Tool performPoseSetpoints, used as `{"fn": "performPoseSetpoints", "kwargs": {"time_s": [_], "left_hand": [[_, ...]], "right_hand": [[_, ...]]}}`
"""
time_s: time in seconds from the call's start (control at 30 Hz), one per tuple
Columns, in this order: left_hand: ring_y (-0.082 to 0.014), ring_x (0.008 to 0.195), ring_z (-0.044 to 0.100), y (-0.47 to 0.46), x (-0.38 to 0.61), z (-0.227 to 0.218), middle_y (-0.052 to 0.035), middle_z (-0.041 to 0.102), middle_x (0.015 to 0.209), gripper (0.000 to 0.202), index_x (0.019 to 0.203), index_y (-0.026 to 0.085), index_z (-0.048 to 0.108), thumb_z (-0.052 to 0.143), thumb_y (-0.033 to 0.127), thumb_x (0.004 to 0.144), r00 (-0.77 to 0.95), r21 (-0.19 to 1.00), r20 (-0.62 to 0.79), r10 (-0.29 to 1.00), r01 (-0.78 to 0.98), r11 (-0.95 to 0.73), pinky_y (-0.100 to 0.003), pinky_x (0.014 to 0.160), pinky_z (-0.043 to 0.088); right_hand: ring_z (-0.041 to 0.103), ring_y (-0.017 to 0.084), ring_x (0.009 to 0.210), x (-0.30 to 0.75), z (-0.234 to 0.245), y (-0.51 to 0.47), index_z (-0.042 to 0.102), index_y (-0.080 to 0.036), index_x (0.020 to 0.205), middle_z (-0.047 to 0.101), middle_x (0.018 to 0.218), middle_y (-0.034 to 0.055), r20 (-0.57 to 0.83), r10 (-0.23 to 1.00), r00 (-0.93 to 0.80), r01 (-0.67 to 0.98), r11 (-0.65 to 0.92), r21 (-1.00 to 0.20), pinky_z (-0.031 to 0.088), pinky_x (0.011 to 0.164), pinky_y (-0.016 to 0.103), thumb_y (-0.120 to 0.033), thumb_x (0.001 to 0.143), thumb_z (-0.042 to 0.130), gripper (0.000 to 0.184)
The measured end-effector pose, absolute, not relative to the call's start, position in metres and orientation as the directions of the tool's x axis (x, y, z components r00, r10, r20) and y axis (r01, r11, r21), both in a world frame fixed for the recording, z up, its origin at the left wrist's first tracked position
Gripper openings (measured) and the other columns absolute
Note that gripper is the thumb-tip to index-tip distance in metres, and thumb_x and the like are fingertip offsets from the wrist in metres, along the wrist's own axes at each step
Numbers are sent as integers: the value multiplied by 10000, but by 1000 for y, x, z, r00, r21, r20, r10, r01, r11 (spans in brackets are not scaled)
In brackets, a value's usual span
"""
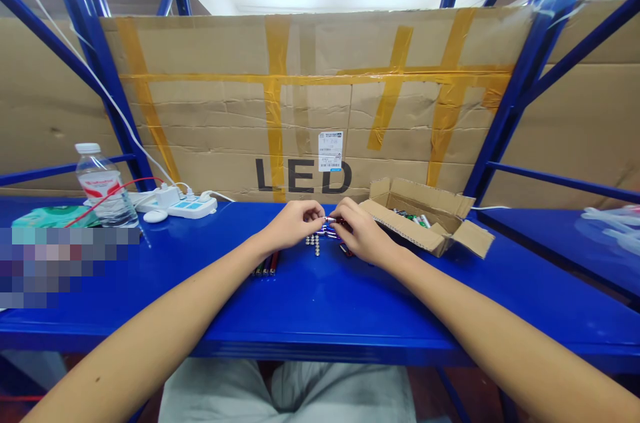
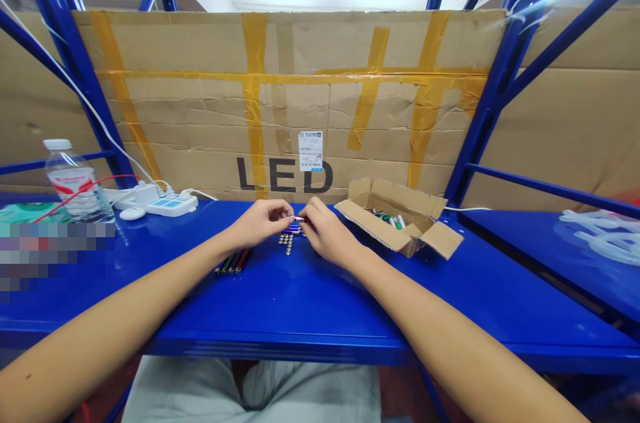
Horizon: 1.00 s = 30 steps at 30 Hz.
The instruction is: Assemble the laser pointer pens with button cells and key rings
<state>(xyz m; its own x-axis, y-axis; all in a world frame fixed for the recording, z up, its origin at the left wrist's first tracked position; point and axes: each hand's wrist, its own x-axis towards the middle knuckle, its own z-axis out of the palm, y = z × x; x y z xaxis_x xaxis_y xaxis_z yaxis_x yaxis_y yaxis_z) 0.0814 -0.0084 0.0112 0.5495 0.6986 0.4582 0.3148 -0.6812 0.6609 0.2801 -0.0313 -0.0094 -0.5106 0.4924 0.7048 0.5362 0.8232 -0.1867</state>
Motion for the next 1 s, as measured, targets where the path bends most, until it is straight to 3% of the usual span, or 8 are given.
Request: {"fn": "performPoseSetpoints", "kwargs": {"time_s": [0.23,0.4,0.5,0.7,0.9,1.0], "left_hand": [[-97,626,516,-10,82,11,22,585,674,57,778,142,605,579,192,768,552,634,468,690,334,-697,-224,617,427],[-95,613,493,-11,82,11,23,568,667,65,776,142,605,571,197,768,564,643,457,688,325,-693,-220,593,405],[-97,615,494,-13,82,12,20,569,668,66,772,142,604,569,198,768,561,642,456,691,330,-692,-223,593,404],[-101,630,509,-13,82,12,16,584,688,85,799,147,608,572,223,785,571,619,485,663,311,-721,-224,605,415],[-95,617,504,-16,80,17,20,588,677,91,805,150,609,546,215,809,625,518,493,605,348,-781,-218,606,404],[-91,603,494,-17,80,18,27,583,664,93,810,151,618,538,198,813,640,480,494,589,364,-798,-213,594,391]], "right_hand": [[525,202,830,280,-13,-30,540,-184,951,518,904,77,651,525,-548,589,795,-146,436,758,340,-159,973,362,181],[511,194,843,280,-11,-31,504,-197,957,514,963,76,686,528,-500,569,798,-200,443,752,331,-95,869,481,136],[494,182,791,281,-9,-32,488,-202,894,509,917,63,698,518,-495,558,805,-202,432,710,314,-56,841,454,159],[534,180,774,282,-7,-32,539,-198,879,581,859,61,679,515,-523,526,822,-219,429,707,313,-142,912,458,103],[564,177,766,282,-5,-33,586,-185,860,625,837,62,617,569,-544,542,800,-259,433,717,314,-170,930,440,162],[554,177,773,280,-3,-37,560,-190,880,613,862,57,631,595,-498,538,783,-313,435,713,312,-198,892,516,47]]}}
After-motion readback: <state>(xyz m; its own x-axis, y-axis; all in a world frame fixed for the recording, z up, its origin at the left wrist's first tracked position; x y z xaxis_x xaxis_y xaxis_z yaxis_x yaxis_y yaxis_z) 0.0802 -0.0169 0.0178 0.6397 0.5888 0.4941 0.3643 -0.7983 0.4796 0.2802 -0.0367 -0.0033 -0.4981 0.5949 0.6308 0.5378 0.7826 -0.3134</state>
